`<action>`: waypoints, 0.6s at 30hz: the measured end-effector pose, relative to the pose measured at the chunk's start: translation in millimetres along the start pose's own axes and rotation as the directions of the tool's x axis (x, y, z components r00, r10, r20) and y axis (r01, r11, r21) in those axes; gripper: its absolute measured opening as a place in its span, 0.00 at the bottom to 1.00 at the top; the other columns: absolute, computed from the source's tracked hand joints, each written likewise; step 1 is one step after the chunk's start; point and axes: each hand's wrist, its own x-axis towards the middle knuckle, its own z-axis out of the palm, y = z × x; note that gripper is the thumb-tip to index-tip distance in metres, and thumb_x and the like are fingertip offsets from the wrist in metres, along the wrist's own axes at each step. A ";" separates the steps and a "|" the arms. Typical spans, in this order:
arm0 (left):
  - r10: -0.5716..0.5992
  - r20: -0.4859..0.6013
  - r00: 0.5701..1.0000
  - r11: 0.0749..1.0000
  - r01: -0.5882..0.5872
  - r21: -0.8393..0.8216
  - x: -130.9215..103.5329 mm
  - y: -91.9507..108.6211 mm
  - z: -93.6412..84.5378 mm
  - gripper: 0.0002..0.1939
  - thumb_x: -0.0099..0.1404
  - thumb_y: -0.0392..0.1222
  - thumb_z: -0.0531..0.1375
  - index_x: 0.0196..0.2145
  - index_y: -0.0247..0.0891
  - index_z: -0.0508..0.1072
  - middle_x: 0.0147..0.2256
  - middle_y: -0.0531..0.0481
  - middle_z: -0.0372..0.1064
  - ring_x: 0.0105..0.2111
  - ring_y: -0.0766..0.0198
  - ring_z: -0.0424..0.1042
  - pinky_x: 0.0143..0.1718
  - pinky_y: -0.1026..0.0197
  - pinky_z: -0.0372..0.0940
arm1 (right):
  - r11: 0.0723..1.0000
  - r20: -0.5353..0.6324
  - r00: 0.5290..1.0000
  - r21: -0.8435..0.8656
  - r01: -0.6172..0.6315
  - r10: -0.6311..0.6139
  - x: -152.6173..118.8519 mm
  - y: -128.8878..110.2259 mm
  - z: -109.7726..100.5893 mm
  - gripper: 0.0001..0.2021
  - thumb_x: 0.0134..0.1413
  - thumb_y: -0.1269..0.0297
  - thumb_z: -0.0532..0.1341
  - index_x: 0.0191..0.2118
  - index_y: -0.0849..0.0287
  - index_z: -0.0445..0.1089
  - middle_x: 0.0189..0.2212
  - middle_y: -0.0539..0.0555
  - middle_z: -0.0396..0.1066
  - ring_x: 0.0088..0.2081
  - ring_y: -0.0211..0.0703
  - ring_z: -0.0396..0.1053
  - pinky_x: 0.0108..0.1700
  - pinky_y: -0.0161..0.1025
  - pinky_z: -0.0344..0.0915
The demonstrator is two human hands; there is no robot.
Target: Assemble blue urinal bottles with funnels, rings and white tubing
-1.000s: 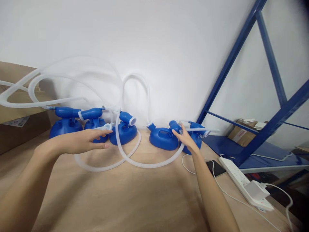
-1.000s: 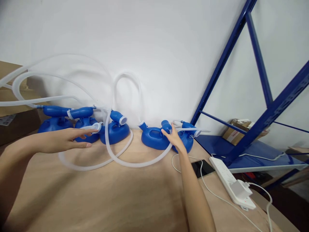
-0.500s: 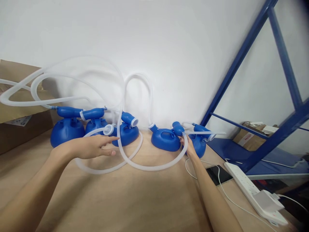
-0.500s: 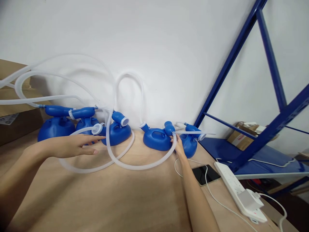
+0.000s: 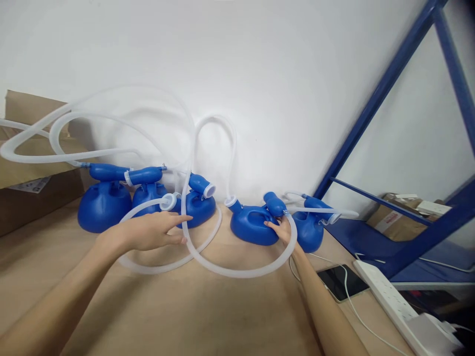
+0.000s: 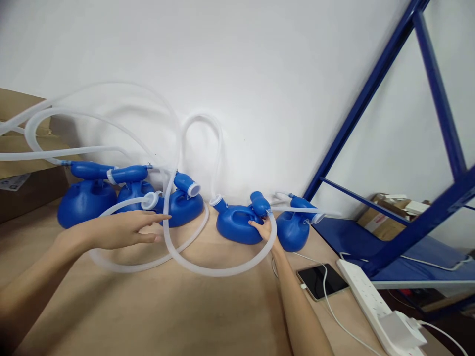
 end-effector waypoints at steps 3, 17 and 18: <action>0.194 -0.216 0.957 0.980 -0.178 0.089 27.1 21.4 22.6 0.32 0.73 0.58 0.57 0.71 0.48 0.63 0.67 0.43 0.65 0.61 0.44 0.71 0.57 0.50 0.70 | 0.999 0.104 0.995 0.054 -0.010 0.004 -19.4 -10.7 -0.6 0.36 0.40 0.47 0.73 0.56 0.57 0.73 0.55 0.64 0.78 0.56 0.66 0.76 0.60 0.61 0.71; 0.466 -0.417 0.780 0.816 -0.197 0.544 90.9 77.0 85.1 0.09 0.76 0.40 0.57 0.45 0.37 0.77 0.47 0.38 0.77 0.52 0.49 0.75 0.60 0.41 0.63 | 0.994 0.430 0.898 0.091 0.060 -0.094 -84.5 -61.1 -2.9 0.40 0.43 0.36 0.73 0.60 0.52 0.74 0.59 0.62 0.75 0.65 0.70 0.67 0.69 0.66 0.60; 0.454 -0.405 0.794 0.816 -0.187 0.547 92.3 79.0 86.2 0.09 0.76 0.38 0.56 0.45 0.36 0.76 0.45 0.39 0.77 0.47 0.50 0.76 0.54 0.45 0.66 | 0.994 0.433 0.896 0.085 0.069 -0.099 -84.2 -61.8 -2.6 0.41 0.43 0.35 0.73 0.60 0.52 0.74 0.59 0.62 0.76 0.66 0.70 0.66 0.69 0.67 0.58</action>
